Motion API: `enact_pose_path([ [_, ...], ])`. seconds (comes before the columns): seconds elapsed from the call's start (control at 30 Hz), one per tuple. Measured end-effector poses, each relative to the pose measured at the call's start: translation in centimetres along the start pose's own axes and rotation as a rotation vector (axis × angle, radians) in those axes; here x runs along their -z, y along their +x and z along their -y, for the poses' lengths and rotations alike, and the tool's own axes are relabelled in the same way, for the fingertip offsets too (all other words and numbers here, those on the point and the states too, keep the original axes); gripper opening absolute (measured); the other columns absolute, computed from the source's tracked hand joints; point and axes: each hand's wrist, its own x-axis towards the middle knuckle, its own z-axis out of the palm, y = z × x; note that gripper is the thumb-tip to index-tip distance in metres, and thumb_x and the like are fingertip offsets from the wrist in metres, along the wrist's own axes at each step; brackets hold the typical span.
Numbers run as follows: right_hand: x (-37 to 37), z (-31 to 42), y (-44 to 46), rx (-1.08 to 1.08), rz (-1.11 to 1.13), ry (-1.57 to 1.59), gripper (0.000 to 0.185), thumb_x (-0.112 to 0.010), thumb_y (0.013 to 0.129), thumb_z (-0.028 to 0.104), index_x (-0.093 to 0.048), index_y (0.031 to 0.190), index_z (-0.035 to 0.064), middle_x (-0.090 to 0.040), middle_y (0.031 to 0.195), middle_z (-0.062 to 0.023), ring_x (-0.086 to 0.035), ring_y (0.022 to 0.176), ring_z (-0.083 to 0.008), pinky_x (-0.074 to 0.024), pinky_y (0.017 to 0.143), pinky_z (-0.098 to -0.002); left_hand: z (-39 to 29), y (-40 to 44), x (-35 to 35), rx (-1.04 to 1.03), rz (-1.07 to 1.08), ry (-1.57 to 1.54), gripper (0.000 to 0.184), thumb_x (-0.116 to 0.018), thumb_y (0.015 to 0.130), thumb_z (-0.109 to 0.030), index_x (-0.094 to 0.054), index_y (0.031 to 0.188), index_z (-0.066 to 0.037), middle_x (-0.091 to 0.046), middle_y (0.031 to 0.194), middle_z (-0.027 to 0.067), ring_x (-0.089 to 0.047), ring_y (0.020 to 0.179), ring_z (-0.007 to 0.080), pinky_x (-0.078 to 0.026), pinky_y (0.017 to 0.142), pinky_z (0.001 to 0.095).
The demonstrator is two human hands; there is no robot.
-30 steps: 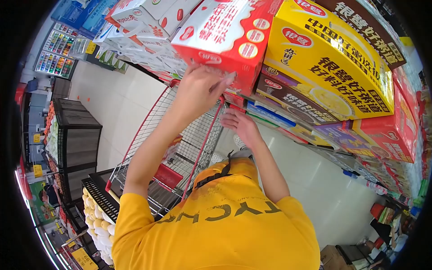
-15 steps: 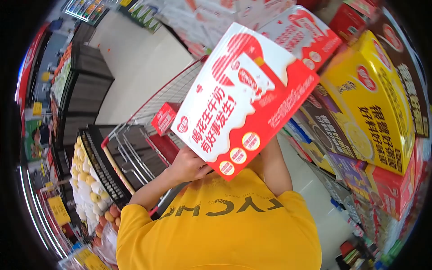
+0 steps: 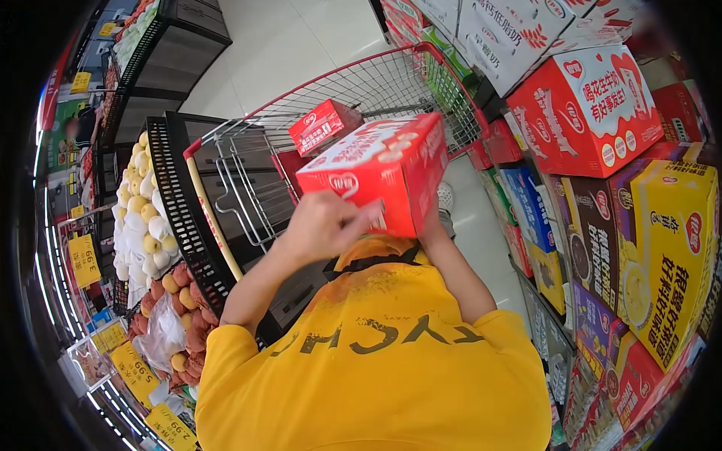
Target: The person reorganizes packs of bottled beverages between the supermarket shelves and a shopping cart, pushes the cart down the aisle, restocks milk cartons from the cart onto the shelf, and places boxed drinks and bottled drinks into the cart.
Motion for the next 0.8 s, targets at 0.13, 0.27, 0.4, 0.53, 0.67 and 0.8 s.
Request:
enact_pose_path([
  [0.13,-0.7,-2.4,-0.1,-0.632,0.002,1.684,0.064,-0.042,0.093,0.056,-0.03,0.142,0.0164,-0.04,0.142,-0.0185,-0.042,0.129,-0.0308,-0.0306,0.108,-0.0513,2.9,2.7,1.4,0.3,0.009,-0.028,0.049,-0.065,0.087,-0.033,-0.057,0.055,0.003,-0.039,0.044,0.015,-0.038,0.038,0.0262,-0.033,0.041,0.0385],
  [0.27,0.9,-2.9,-1.1,-0.698,-0.522,1.534,0.063,-0.03,0.096,0.059,-0.008,0.15,0.0355,-0.028,0.147,-0.0277,-0.029,0.137,-0.0398,-0.02,0.112,-0.0528,10.2,3.9,-0.8,0.43,-0.004,-0.042,0.056,-0.067,0.085,-0.042,-0.056,0.056,0.006,-0.032,0.04,0.0078,-0.028,0.04,0.0143,-0.028,0.041,0.0369],
  [0.4,4.4,-2.1,-3.8,-0.329,-0.515,1.535,0.06,-0.034,0.097,0.054,-0.017,0.15,0.0302,-0.025,0.15,-0.0264,-0.025,0.14,-0.0378,-0.0199,0.113,-0.0528,17.6,2.5,-4.7,0.533,0.159,0.022,0.058,-0.067,0.084,-0.045,-0.057,0.056,0.005,-0.033,0.041,0.009,-0.03,0.04,0.015,-0.03,0.042,0.0386],
  [0.53,6.5,-0.5,-6.6,-0.239,-0.58,1.491,0.058,-0.036,0.097,0.052,-0.026,0.148,0.0245,-0.026,0.15,-0.025,-0.025,0.14,-0.0363,-0.021,0.113,-0.0516,23.6,0.5,-8.3,0.526,0.179,0.038,0.06,-0.066,0.083,-0.05,-0.061,0.057,0.004,-0.046,0.046,0.0178,-0.048,0.044,0.0271,-0.04,0.05,0.044],
  [0.67,6.7,1.2,-8.5,-0.172,-0.708,1.403,0.059,-0.039,0.097,0.049,-0.03,0.146,0.0173,-0.028,0.149,-0.0238,-0.026,0.14,-0.0355,-0.0213,0.114,-0.0508,29.7,0.1,-10.1,0.613,0.214,0.047,0.061,-0.065,0.083,-0.052,-0.062,0.057,0.004,-0.055,0.053,0.0239,-0.06,0.052,0.0362,-0.047,0.058,0.0465],
  [0.8,6.3,1.8,-9.7,-0.215,-0.793,1.386,0.064,-0.041,0.097,0.047,-0.029,0.145,0.0084,-0.029,0.149,-0.0238,-0.028,0.139,-0.0364,-0.0208,0.114,-0.0512,31.9,0.5,-11.1,0.581,0.222,0.041,0.063,-0.065,0.082,-0.053,-0.062,0.056,0.004,-0.054,0.051,0.0228,-0.058,0.051,0.0358,-0.047,0.058,0.0462],
])
